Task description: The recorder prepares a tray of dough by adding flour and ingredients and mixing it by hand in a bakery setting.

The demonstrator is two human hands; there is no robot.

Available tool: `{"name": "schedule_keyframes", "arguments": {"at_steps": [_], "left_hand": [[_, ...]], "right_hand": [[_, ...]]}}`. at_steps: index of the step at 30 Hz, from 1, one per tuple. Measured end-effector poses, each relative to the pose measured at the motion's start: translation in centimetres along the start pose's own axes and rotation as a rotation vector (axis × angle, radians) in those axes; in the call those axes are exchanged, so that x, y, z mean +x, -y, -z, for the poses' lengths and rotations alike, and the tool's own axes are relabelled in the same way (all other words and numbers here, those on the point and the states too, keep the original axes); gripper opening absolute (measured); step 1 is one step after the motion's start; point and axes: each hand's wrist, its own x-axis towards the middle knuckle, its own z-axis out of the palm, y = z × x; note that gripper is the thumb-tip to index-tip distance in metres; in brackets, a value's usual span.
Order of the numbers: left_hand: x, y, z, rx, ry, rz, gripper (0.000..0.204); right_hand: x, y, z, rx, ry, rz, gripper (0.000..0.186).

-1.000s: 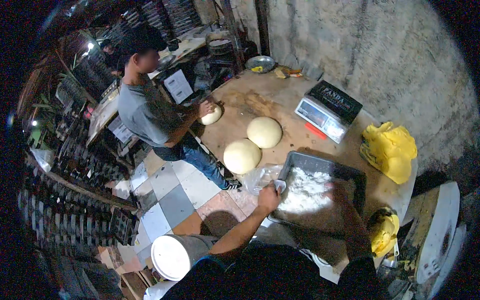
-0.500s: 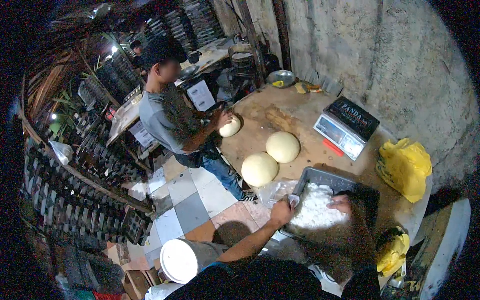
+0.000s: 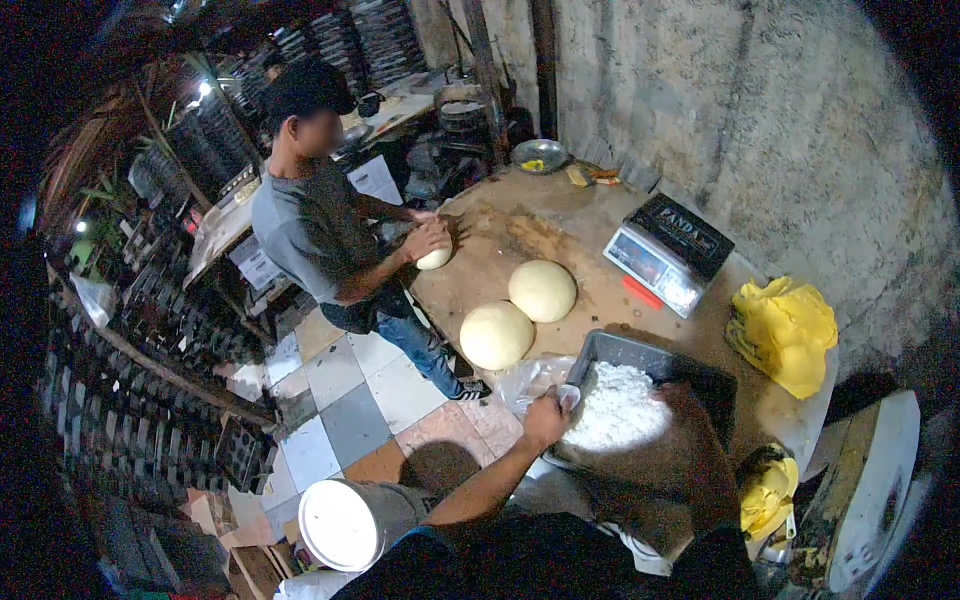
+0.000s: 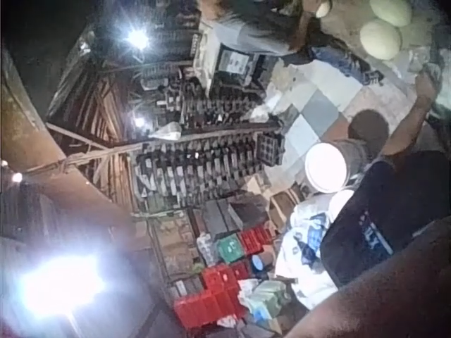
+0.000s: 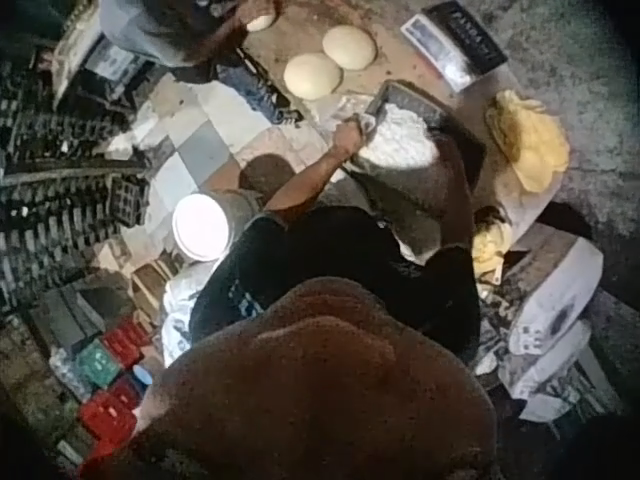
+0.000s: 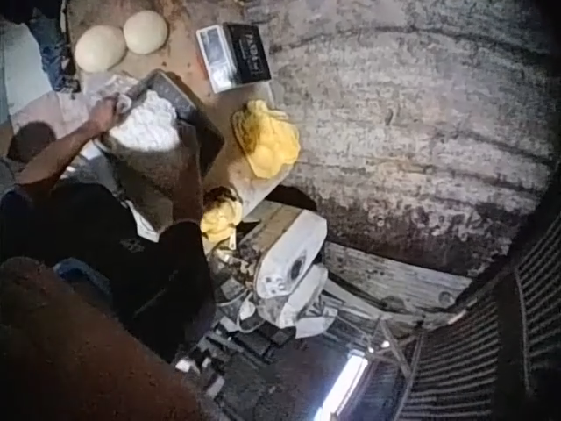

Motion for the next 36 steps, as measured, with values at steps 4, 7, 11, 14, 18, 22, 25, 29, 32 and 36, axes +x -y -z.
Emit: {"name": "schedule_keyframes", "arguments": {"at_steps": [4, 7, 11, 14, 18, 22, 25, 29, 32, 36], "left_hand": [[0.8, -0.1, -0.3, -0.051, -0.004, 0.018, 0.039], [0.8, -0.1, -0.3, -0.039, 0.004, 0.015, 0.038], [-0.1, -0.3, -0.1, -0.091, -0.019, 0.0, 0.037], [-0.5, 0.6, -0.9, -0.084, 0.004, -0.015, 0.037], [-0.7, -0.3, -0.1, -0.098, 0.0, -0.02, 0.038], [0.9, 2.1, -2.5, -0.002, 0.007, 0.021, 0.045], [1.8, 2.4, -0.8, -0.032, 0.014, -0.04, 0.035], [1.7, 0.2, -0.6, -0.07, -0.045, -0.115, 0.037], [1.7, 0.5, -1.3, -0.076, -0.076, -0.094, 0.034], [1.0, -0.5, -1.6, -0.073, -0.029, -0.119, 0.037]], "right_hand": [[-1.7, 0.9, -2.1, -0.145, -0.156, 0.131, 0.037], [-3.0, 1.7, -2.7, -0.27, -0.255, 0.243, 0.041], [-4.6, 2.6, -2.5, -0.441, -0.39, 0.402, 0.048], [-7.1, 2.5, -1.8, -0.575, -0.471, 0.517, 0.053], [-14.3, 3.1, -4.7, -0.564, -0.203, 0.236, 0.085], [-7.9, 8.6, 1.5, -0.271, 0.015, -0.223, 0.083], [-3.8, 7.8, 0.8, -0.077, -0.211, -0.21, 0.073], [-6.7, 7.8, -1.3, -0.349, -0.035, 0.199, 0.095], [-8.5, 3.6, -0.7, -0.54, 0.057, 0.042, 0.097], [-4.9, -1.6, 0.9, -0.433, -0.006, -0.113, 0.104]]}}
